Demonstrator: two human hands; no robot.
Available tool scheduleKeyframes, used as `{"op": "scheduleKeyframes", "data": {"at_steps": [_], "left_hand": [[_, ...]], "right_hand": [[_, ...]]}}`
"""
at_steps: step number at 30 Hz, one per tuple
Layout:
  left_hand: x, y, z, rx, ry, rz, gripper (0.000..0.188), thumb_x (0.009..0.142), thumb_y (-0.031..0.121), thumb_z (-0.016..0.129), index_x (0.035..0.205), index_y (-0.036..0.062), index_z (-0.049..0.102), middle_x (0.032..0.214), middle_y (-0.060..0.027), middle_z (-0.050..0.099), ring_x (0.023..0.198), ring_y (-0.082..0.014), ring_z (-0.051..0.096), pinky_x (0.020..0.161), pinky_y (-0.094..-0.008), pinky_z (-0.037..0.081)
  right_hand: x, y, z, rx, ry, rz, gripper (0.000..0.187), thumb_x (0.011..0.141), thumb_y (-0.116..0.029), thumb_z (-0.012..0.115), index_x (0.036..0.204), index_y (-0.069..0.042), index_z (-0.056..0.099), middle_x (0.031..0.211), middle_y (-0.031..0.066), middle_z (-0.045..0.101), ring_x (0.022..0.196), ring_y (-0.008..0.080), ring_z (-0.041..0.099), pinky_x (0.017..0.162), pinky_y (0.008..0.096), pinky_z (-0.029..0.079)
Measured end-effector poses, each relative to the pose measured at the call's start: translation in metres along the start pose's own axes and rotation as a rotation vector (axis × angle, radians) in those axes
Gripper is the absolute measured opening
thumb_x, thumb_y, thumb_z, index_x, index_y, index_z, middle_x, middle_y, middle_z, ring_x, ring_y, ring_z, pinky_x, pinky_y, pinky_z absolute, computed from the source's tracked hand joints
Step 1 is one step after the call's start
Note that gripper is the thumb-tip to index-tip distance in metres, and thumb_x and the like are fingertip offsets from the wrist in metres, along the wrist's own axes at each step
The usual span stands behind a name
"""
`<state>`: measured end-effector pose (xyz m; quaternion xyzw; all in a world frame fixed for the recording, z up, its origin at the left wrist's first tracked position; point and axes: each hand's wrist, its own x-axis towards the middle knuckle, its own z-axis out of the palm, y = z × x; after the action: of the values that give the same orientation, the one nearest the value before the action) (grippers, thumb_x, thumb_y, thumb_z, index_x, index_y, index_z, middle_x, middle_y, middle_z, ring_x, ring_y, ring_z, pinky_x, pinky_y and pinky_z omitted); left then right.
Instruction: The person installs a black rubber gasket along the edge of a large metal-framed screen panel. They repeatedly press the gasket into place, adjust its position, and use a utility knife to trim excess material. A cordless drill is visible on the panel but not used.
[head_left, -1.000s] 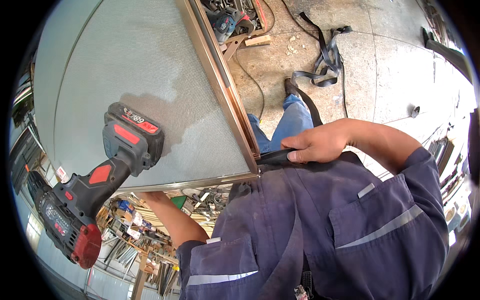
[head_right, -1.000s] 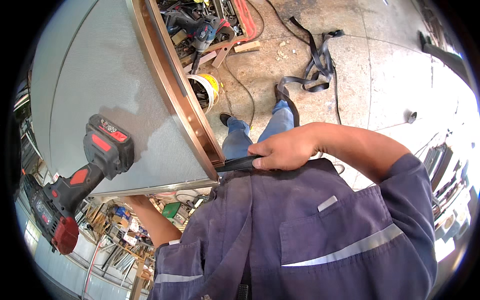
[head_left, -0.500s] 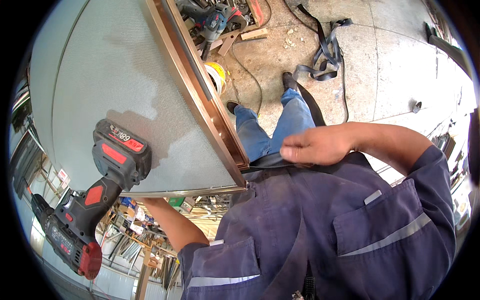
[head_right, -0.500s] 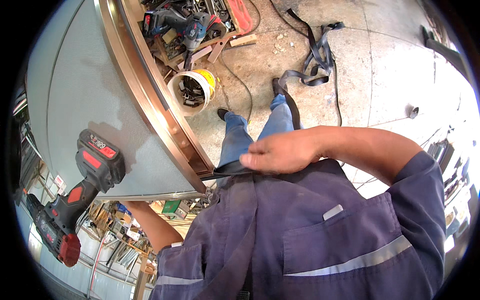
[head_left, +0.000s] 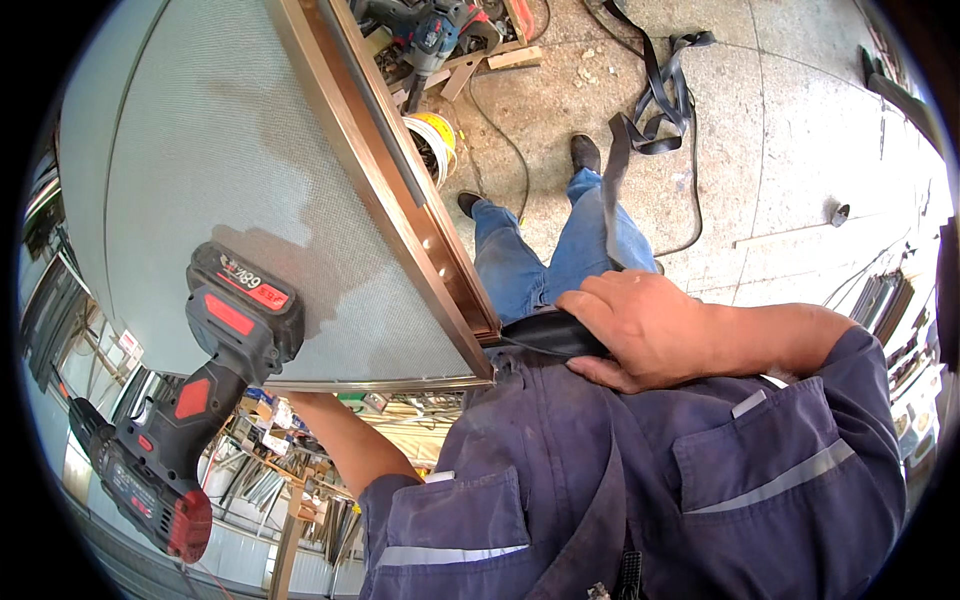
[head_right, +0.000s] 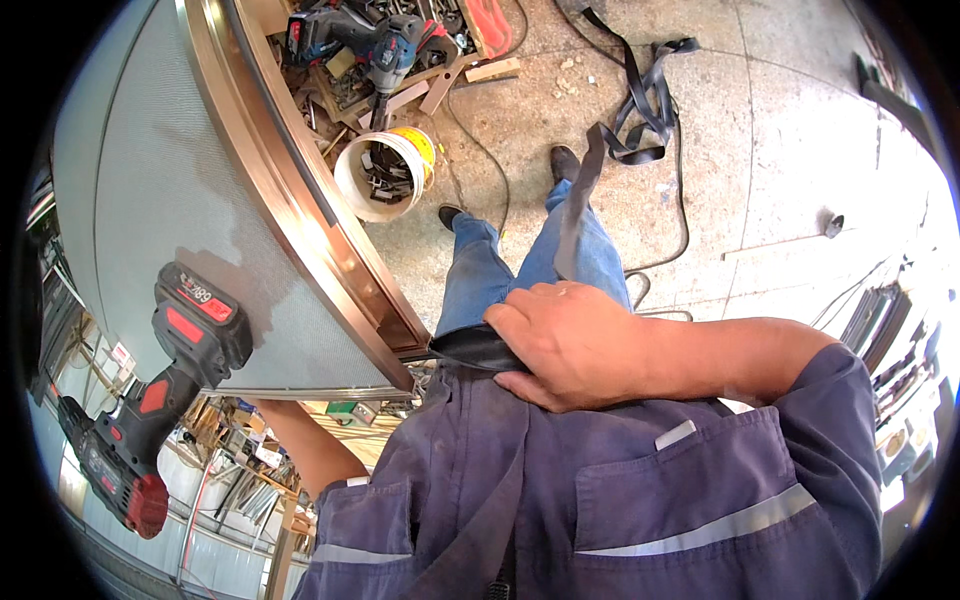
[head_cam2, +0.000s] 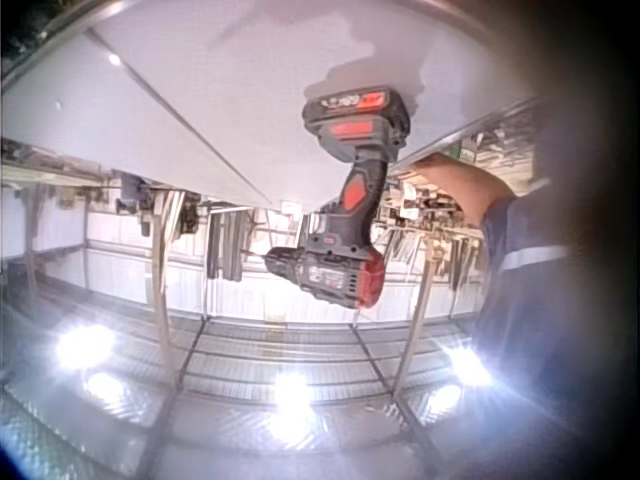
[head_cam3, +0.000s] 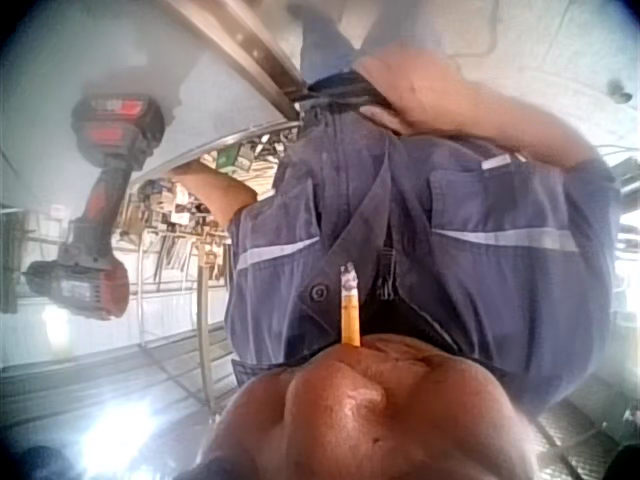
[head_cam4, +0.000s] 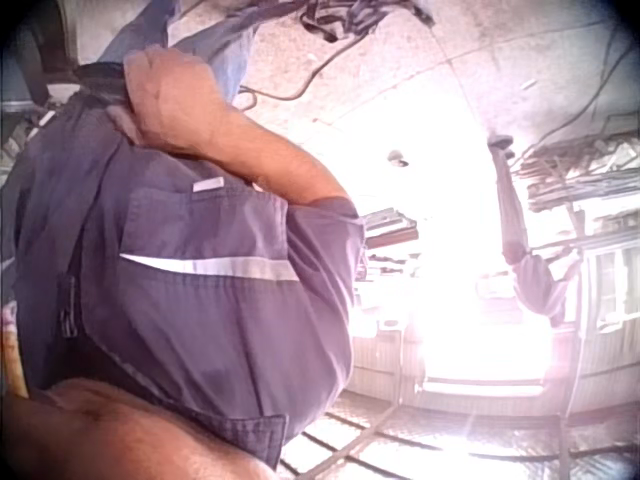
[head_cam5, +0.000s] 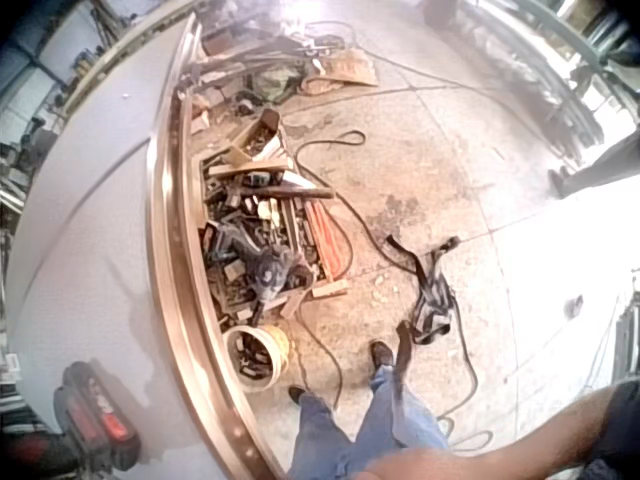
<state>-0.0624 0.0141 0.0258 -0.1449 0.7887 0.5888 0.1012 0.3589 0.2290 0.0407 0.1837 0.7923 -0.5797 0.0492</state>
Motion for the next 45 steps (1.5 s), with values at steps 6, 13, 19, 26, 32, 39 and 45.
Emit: {"op": "scheduleKeyframes", "data": {"at_steps": [6, 13, 19, 26, 32, 39, 45], "left_hand": [[-0.001, 0.000, -0.004, -0.001, 0.014, -0.006, 0.027, 0.091, 0.032, 0.047, 0.097, 0.0072, 0.054, 0.083, -0.0055, 0.060, 0.061, -0.0174, 0.055, 0.043, -0.0291, 0.039], [0.003, -0.001, -0.004, 0.001, 0.016, -0.012, 0.027, 0.091, 0.032, 0.047, 0.097, 0.0071, 0.054, 0.082, -0.0056, 0.060, 0.060, -0.0175, 0.055, 0.042, -0.0291, 0.038], [0.008, -0.002, -0.006, -0.011, 0.014, -0.017, 0.027, 0.091, 0.032, 0.047, 0.096, 0.0071, 0.054, 0.081, -0.0057, 0.060, 0.059, -0.0176, 0.055, 0.042, -0.0291, 0.038], [0.016, -0.001, -0.007, -0.026, 0.007, -0.023, 0.027, 0.091, 0.032, 0.047, 0.095, 0.0070, 0.054, 0.081, -0.0057, 0.060, 0.059, -0.0178, 0.055, 0.041, -0.0291, 0.037], [0.018, -0.004, -0.002, -0.061, -0.019, -0.024, 0.027, 0.091, 0.032, 0.047, 0.094, 0.0069, 0.054, 0.080, -0.0058, 0.060, 0.058, -0.0179, 0.055, 0.041, -0.0292, 0.037], [0.047, -0.012, -0.029, -0.285, -0.038, -0.023, 0.027, 0.091, 0.033, 0.047, 0.094, 0.0068, 0.053, 0.080, -0.0058, 0.060, 0.057, -0.0180, 0.055, 0.040, -0.0292, 0.037], [0.072, -0.013, -0.046, -0.177, 0.006, -0.139, 0.028, 0.091, 0.032, 0.046, 0.090, 0.0052, 0.054, 0.073, -0.0063, 0.059, 0.051, -0.0180, 0.052, 0.038, -0.0298, 0.034]], "right_hand": [[-0.003, 0.004, 0.003, 0.188, 0.077, -0.021, 0.040, 0.078, -0.030, 0.067, 0.102, 0.000, 0.053, 0.084, 0.0147, 0.059, 0.079, 0.0319, 0.060, 0.066, 0.0384, 0.049], [-0.008, -0.003, 0.015, 0.625, 0.211, 0.231, 0.019, 0.076, -0.015, 0.070, 0.084, -0.001, 0.060, 0.079, 0.0141, 0.061, 0.074, 0.0288, 0.061, 0.064, 0.0341, 0.048], [0.005, -0.005, 0.014, 0.548, 0.228, 0.205, 0.012, 0.076, -0.011, 0.067, 0.079, -0.002, 0.060, 0.078, 0.0132, 0.060, 0.073, 0.0277, 0.061, 0.063, 0.0345, 0.047], [0.020, -0.008, 0.025, 0.550, 0.222, 0.215, 0.013, 0.077, -0.012, 0.066, 0.079, -0.001, 0.059, 0.077, 0.0136, 0.060, 0.074, 0.0296, 0.060, 0.064, 0.0358, 0.047], [0.029, -0.008, 0.032, 0.484, 0.228, 0.195, 0.013, 0.078, -0.013, 0.065, 0.081, -0.001, 0.059, 0.079, 0.0146, 0.060, 0.075, 0.0318, 0.059, 0.066, 0.0380, 0.047], [0.027, -0.021, 0.036, 0.370, 0.246, 0.175, 0.014, 0.078, -0.014, 0.064, 0.082, -0.001, 0.061, 0.077, 0.0152, 0.061, 0.073, 0.0290, 0.059, 0.065, 0.0358, 0.046], [0.032, -0.010, 0.031, 0.203, 0.239, 0.131, 0.010, 0.076, -0.009, 0.064, 0.079, 0.001, 0.061, 0.065, 0.0081, 0.058, 0.062, 0.0135, 0.053, 0.058, 0.0278, 0.043]]}}
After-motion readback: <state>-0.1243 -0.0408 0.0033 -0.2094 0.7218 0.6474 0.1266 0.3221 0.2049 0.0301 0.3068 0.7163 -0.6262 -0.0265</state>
